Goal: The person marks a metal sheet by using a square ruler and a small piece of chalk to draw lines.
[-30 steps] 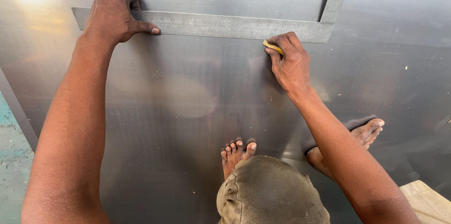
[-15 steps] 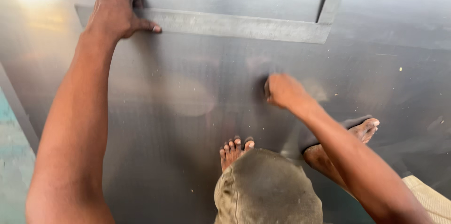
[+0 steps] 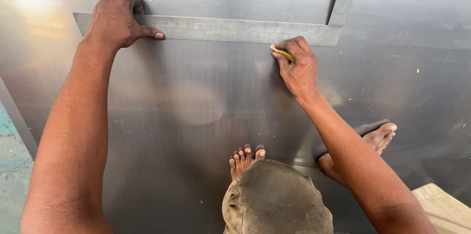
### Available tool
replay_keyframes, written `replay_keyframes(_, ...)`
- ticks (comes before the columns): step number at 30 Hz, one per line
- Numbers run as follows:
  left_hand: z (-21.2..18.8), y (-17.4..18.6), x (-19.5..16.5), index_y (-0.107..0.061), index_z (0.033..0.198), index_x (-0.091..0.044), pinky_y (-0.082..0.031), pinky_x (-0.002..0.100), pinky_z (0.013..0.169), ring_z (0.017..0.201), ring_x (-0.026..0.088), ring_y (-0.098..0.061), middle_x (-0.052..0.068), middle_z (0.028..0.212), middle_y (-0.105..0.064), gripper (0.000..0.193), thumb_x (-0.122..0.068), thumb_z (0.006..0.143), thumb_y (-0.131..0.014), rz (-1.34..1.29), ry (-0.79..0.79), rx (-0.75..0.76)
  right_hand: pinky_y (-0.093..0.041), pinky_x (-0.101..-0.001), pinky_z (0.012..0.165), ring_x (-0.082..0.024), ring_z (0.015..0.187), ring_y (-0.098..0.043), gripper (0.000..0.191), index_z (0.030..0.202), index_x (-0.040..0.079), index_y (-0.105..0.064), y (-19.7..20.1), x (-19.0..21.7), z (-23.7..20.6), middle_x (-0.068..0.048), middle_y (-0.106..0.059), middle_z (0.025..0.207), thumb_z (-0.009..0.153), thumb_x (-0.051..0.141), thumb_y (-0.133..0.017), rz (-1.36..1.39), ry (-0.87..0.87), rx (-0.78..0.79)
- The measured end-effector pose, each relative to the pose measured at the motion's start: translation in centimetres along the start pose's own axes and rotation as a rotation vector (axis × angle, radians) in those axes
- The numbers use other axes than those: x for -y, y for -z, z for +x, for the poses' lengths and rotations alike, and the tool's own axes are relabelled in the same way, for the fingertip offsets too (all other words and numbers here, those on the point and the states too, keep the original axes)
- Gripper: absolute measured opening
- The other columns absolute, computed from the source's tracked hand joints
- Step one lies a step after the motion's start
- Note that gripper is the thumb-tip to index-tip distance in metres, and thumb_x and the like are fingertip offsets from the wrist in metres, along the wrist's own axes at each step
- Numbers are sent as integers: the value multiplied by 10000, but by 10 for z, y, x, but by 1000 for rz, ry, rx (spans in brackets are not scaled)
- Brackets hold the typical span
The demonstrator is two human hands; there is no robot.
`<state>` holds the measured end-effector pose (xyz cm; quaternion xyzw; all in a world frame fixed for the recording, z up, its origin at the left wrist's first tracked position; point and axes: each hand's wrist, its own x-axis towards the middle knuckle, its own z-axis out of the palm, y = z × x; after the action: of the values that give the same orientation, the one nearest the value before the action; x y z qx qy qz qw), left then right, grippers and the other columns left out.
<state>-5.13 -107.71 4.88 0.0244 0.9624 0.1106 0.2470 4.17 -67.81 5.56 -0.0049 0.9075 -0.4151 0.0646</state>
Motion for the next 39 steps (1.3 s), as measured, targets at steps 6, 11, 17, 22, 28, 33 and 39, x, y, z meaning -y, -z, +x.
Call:
replay_keyframes(6,0,-1,6,-709,956,-60,-550,457,910,993,318,-656,111,996,-697,642,-518,589,-968,-62,54,71,-511,-434,723,-343,826,-660,61,957,-17,-721,5,-1,10,-156,-661,954,924,-24,-773,-205,-22,132)
replay_keyframes(11,1,2,3,-730,844,-38,-542,458,903,1002,321,-644,109,900,-723,612,-489,523,-991,-6,-2,28,-523,-435,703,-354,844,-689,78,969,-24,-689,-5,12,-4,-169,-656,990,908,-24,-737,-44,28,-33)
replay_keyframes(17,0,1,5,-734,878,-38,-554,466,895,994,326,-658,109,932,-728,610,-482,545,-987,-50,-14,1,-529,-454,748,-376,875,-696,39,956,-19,-701,-6,-8,3,-178,-673,1012,929,-11,-728,-134,-2,51)
replay_keyframes(22,5,4,8,-729,971,-28,-554,472,884,950,350,-666,148,976,-722,672,-489,564,-998,-61,-22,36,-560,-424,850,-322,923,-729,93,906,98,-793,-9,-8,-11,-151,-784,1019,855,115,-717,-273,-251,711)
replay_keyframes(28,9,4,-4,-732,906,-25,-551,460,871,961,330,-659,129,941,-725,652,-499,546,-997,2,-3,73,-557,-453,826,-390,945,-682,300,1085,21,-753,14,-14,-30,-166,-700,1044,788,54,-781,-198,-21,125)
replay_keyframes(33,8,5,-5,-727,908,-37,-563,444,872,948,300,-666,119,933,-719,639,-509,558,-977,26,44,122,-551,-391,757,-300,876,-699,142,1015,14,-729,18,-20,-3,-115,-699,1028,888,16,-793,-68,-12,-25)
replay_keyframes(39,6,4,-3,-727,892,-39,-568,445,862,952,297,-667,115,919,-720,634,-512,553,-980,13,53,113,-537,-411,715,-300,843,-714,60,979,7,-730,19,-10,-1,-112,-696,1037,920,0,-736,-130,-60,32)
